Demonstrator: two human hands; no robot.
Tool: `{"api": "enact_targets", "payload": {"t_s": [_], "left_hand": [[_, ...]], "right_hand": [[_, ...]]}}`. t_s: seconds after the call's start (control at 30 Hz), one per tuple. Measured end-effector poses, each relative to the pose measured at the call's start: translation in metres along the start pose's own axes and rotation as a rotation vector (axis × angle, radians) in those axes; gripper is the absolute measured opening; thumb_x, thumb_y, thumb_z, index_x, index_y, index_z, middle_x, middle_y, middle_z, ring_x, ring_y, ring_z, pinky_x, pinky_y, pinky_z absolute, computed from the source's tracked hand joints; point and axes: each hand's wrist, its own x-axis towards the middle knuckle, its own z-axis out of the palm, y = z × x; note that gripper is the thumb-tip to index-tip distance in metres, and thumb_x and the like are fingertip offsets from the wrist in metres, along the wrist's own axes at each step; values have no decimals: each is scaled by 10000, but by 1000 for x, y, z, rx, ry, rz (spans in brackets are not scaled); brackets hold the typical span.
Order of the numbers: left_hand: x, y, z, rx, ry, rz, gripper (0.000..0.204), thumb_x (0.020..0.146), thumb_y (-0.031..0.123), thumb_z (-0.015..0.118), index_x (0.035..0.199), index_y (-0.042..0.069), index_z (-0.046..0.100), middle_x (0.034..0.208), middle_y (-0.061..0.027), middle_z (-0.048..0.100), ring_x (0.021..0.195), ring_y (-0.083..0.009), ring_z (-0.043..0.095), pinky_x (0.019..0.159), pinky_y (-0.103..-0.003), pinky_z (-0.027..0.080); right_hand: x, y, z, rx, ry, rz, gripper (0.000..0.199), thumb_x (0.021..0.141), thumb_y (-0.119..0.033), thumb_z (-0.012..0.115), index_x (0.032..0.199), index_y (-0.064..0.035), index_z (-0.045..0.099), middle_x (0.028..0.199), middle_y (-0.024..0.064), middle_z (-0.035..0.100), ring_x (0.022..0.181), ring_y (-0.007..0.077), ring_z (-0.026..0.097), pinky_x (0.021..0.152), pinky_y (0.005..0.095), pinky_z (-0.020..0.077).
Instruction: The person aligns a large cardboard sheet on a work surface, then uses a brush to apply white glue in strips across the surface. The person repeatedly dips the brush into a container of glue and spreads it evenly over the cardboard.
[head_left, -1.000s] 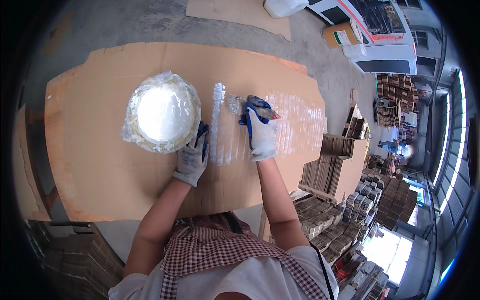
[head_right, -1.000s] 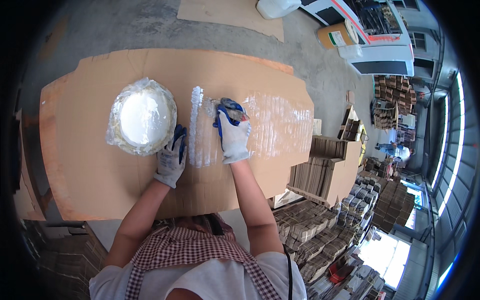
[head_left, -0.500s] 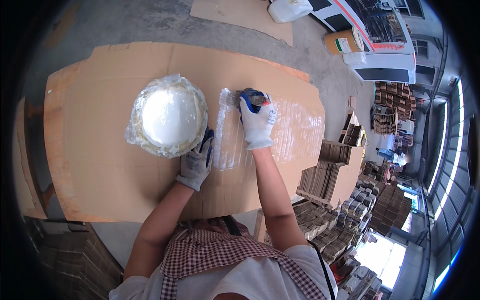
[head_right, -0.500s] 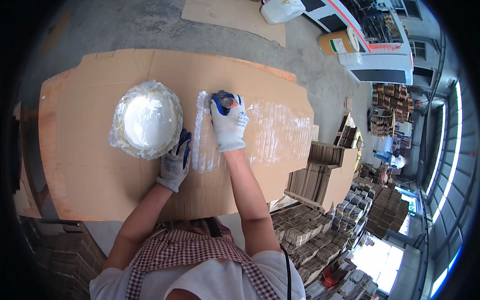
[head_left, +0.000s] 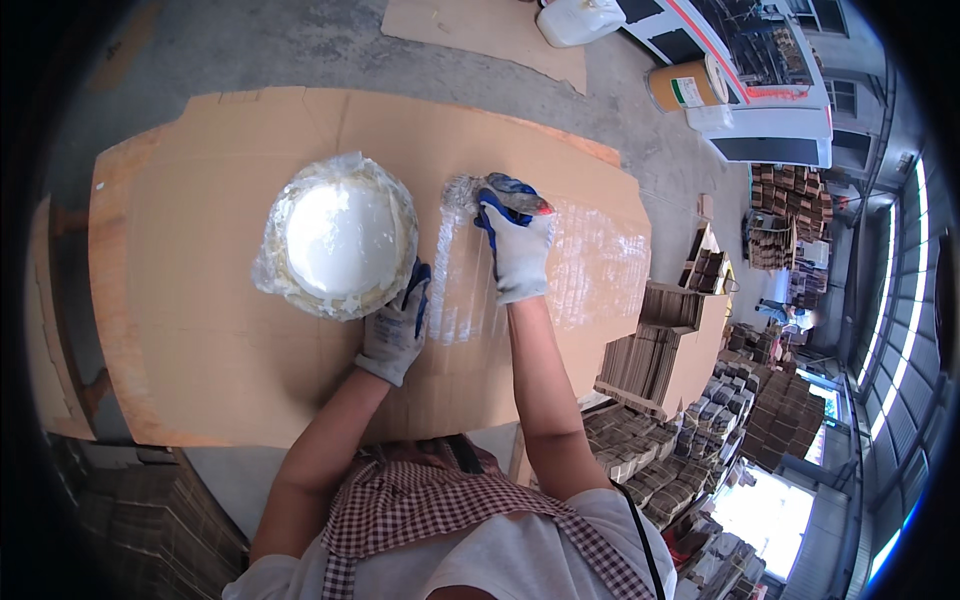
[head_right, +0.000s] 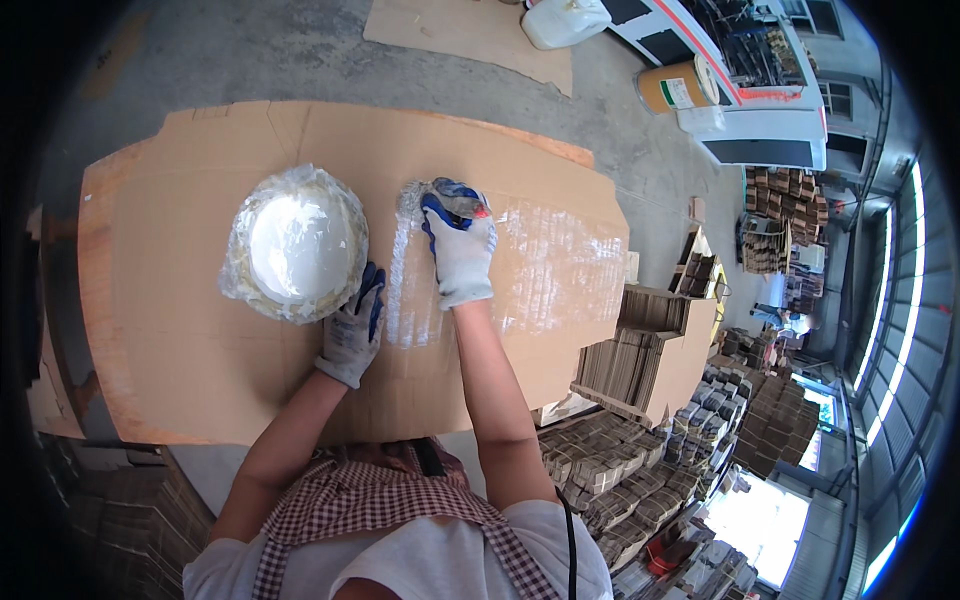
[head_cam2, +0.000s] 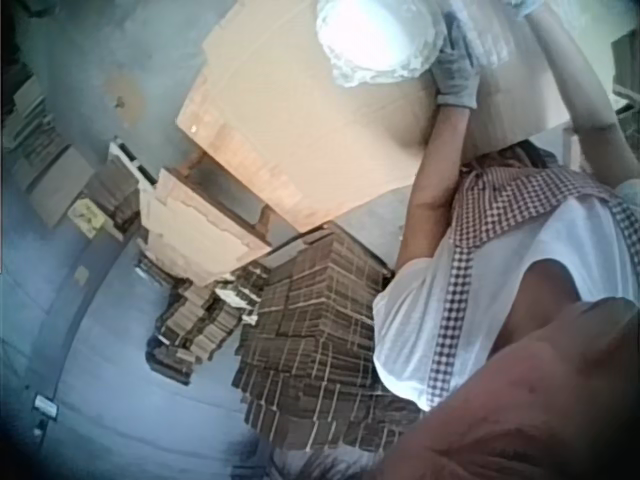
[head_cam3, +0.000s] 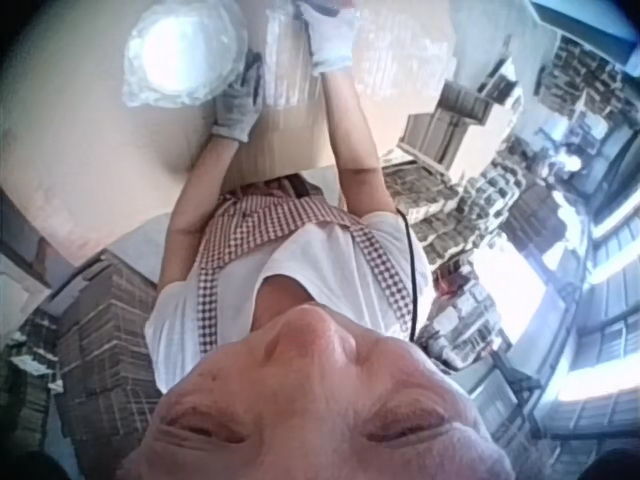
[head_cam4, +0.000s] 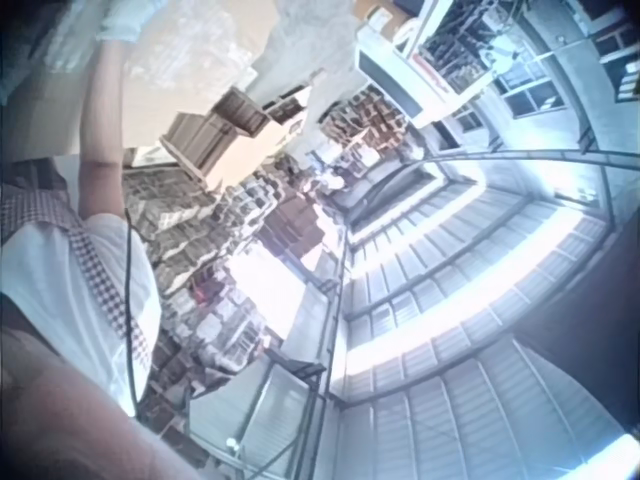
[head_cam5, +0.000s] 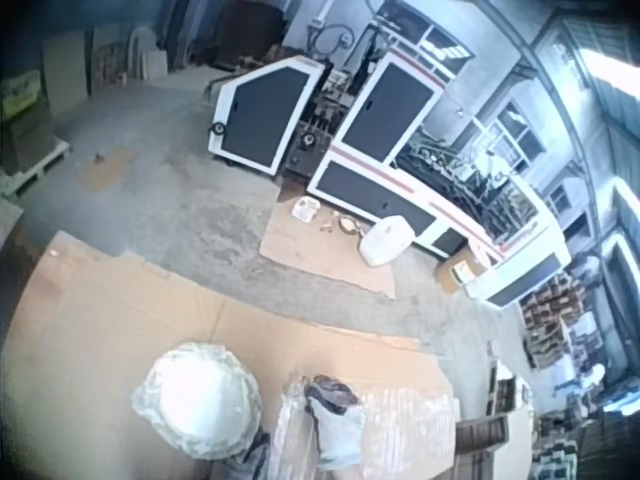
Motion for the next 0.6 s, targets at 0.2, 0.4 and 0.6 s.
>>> {"api": "enact_targets", "payload": {"t_s": [0.2, 0.4, 0.6], "left_hand": [[1, -1, -4, 12, -11, 2, 476, 993, 136, 584, 1466, 90, 557, 1569, -135, 493, 1459, -334, 452, 1215, -519, 335], [2, -4, 2, 14, -4, 18, 476, 993, 132, 579, 1465, 74, 555, 1564, -149, 492, 1461, -358, 441, 1223, -510, 330], [-1, -4, 0, -5, -20, 4, 481, 996, 138, 577, 1470, 63, 549, 1567, -170, 483, 1462, -361, 439, 1231, -507, 318]], "right_hand": [[-12, 8, -6, 136, 81, -33, 267, 908, 16, 726, 1167, -22, 673, 1047, 81, 717, 852, 154, 684, 745, 274, 568], [1, 36, 15, -208, 178, -287, 353, 863, -97, 810, 1164, -1, 651, 1102, 137, 668, 976, 257, 680, 881, 355, 553], [14, 26, -21, -618, 379, -251, 347, 900, -188, 809, 1139, 6, 648, 1114, 168, 631, 958, 310, 689, 842, 386, 564]]}}
